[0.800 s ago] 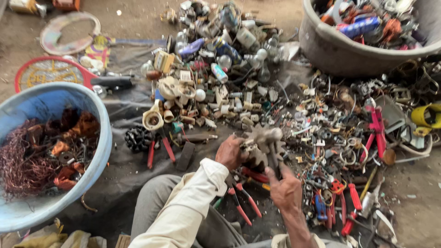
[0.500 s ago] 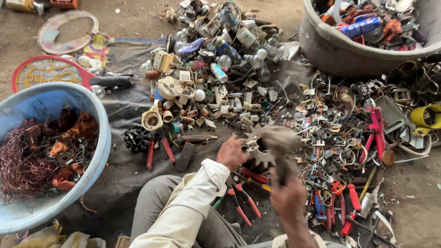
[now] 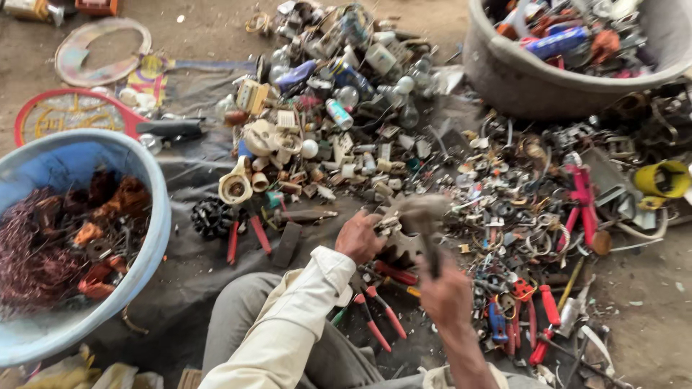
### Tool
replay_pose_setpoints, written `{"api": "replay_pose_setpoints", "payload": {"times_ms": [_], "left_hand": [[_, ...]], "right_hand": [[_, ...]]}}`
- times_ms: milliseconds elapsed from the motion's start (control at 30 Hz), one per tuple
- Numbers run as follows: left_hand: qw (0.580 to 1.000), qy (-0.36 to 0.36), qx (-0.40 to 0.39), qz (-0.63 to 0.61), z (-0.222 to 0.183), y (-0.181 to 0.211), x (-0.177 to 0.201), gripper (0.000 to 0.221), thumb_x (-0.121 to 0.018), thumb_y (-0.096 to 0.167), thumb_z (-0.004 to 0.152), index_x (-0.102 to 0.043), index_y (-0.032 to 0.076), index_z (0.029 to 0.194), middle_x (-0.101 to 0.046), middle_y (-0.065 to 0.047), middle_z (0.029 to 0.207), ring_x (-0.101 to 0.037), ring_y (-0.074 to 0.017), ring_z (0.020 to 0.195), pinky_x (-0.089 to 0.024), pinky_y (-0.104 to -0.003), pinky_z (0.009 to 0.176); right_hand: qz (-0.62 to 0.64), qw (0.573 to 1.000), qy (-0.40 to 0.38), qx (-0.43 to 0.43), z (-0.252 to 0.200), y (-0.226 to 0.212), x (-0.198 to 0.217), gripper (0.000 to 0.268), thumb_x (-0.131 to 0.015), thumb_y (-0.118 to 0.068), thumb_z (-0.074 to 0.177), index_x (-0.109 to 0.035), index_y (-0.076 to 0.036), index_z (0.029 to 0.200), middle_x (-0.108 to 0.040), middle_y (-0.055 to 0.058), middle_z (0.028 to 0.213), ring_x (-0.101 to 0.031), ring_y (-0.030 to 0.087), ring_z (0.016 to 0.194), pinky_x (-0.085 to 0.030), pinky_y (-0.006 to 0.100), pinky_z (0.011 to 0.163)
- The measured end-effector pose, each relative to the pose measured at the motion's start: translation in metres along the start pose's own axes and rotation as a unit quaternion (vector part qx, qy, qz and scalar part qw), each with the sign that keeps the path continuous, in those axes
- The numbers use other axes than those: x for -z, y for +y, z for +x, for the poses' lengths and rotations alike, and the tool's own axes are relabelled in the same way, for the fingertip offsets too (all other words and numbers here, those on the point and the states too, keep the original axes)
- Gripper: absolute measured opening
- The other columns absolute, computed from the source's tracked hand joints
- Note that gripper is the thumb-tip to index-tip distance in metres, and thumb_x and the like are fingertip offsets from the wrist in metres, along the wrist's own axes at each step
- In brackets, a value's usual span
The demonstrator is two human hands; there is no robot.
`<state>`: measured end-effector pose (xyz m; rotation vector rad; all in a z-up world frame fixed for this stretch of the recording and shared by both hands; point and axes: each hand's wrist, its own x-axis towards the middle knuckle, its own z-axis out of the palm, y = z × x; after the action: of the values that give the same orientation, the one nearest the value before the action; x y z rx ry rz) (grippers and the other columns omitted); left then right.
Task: The person uses a hammer and other tools to strike and dismantle a metal gear and attached mechanical components while sitting on the ground amidst a large pile of electrical and metal scrap.
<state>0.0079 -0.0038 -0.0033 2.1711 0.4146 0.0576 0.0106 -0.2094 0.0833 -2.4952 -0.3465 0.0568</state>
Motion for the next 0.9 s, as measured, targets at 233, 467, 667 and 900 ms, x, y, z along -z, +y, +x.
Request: {"api": "replay_pose_setpoints", "payload": {"times_ms": [233, 467, 667, 900], "left_hand": [[0.998, 0.012, -0.054, 0.016, -0.001, -0.008, -0.004, 0.05, -0.081, 0.021, 0.077, -0.069, 0.01, 0.124, -0.064, -0.022, 0.123, -0.063, -0.0409, 0.113, -0.052, -0.046, 0.097], [1.0, -0.004, -0.007, 0.005, -0.006, 0.005, 0.011, 0.049, -0.081, 0.022, 0.078, -0.07, 0.011, 0.124, -0.065, -0.021, 0.121, -0.063, -0.0408, 0.11, -0.052, -0.046, 0.096], [1.0, 0.006, -0.016, 0.009, 0.001, -0.007, 0.01, 0.047, -0.081, 0.021, 0.076, -0.071, 0.009, 0.12, -0.067, -0.021, 0.114, -0.064, -0.0407, 0.108, -0.052, -0.047, 0.095], [0.967, -0.044, 0.137, -0.211, 0.021, -0.033, 0.003, 0.043, -0.076, 0.007, 0.076, -0.069, 0.004, 0.118, -0.075, -0.014, 0.104, -0.074, -0.0256, 0.09, -0.06, -0.039, 0.081]], "right_hand": [[0.054, 0.999, 0.0, -0.003, 0.002, 0.006, -0.002, 0.047, -0.064, -0.039, 0.096, -0.066, -0.006, 0.128, -0.076, 0.011, 0.087, -0.074, 0.024, 0.064, -0.059, 0.039, 0.058], [0.075, 0.993, 0.06, 0.072, -0.008, 0.004, -0.005, 0.045, -0.064, -0.034, 0.096, -0.065, -0.001, 0.127, -0.074, 0.011, 0.085, -0.072, 0.021, 0.065, -0.058, 0.034, 0.055], [0.005, 0.998, -0.047, 0.035, 0.008, 0.021, -0.021, 0.043, -0.073, -0.035, 0.096, -0.069, -0.002, 0.124, -0.074, 0.019, 0.092, -0.072, 0.025, 0.074, -0.058, 0.035, 0.063], [0.281, 0.959, -0.004, -0.033, 0.004, 0.01, 0.005, 0.027, -0.065, -0.026, 0.098, -0.066, -0.002, 0.111, -0.067, 0.006, 0.075, -0.06, 0.013, 0.056, -0.052, 0.028, 0.046]]}}
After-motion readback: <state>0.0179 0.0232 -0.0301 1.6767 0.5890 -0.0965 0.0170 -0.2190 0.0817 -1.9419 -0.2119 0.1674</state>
